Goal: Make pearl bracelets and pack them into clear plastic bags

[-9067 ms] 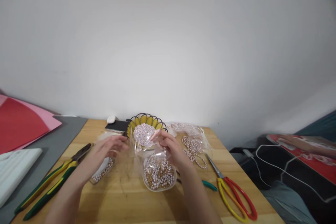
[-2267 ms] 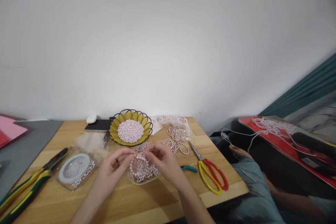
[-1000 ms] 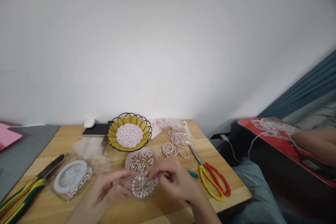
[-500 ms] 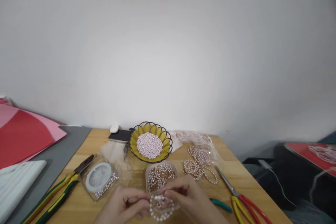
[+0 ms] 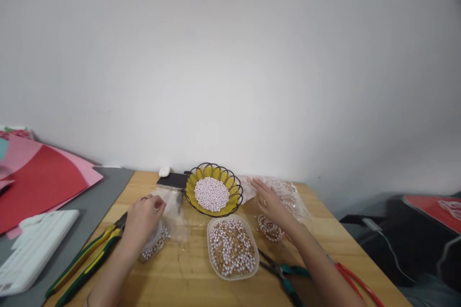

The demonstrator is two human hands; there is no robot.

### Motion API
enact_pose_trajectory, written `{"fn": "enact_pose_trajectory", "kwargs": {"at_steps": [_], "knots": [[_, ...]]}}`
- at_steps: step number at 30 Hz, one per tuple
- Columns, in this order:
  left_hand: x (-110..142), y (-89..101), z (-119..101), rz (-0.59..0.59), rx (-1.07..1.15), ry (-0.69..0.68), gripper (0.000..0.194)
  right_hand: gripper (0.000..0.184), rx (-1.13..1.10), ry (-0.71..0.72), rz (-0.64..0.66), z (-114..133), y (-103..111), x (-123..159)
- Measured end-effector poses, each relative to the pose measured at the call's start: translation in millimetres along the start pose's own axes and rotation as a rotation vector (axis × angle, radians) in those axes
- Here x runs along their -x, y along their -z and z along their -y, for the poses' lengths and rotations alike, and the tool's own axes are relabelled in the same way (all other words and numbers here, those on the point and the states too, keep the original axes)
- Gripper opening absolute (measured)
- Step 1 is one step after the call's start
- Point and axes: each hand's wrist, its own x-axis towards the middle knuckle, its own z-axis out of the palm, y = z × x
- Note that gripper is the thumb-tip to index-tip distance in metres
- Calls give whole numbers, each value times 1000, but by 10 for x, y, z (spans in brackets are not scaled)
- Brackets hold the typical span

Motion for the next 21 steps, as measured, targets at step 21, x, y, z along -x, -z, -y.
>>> {"fn": "enact_pose_trajectory", "kwargs": {"at_steps": [21], "knots": [[460,453,-411,329,675,-154,33,7,-978,32,142,2012,-176,-246]]}}
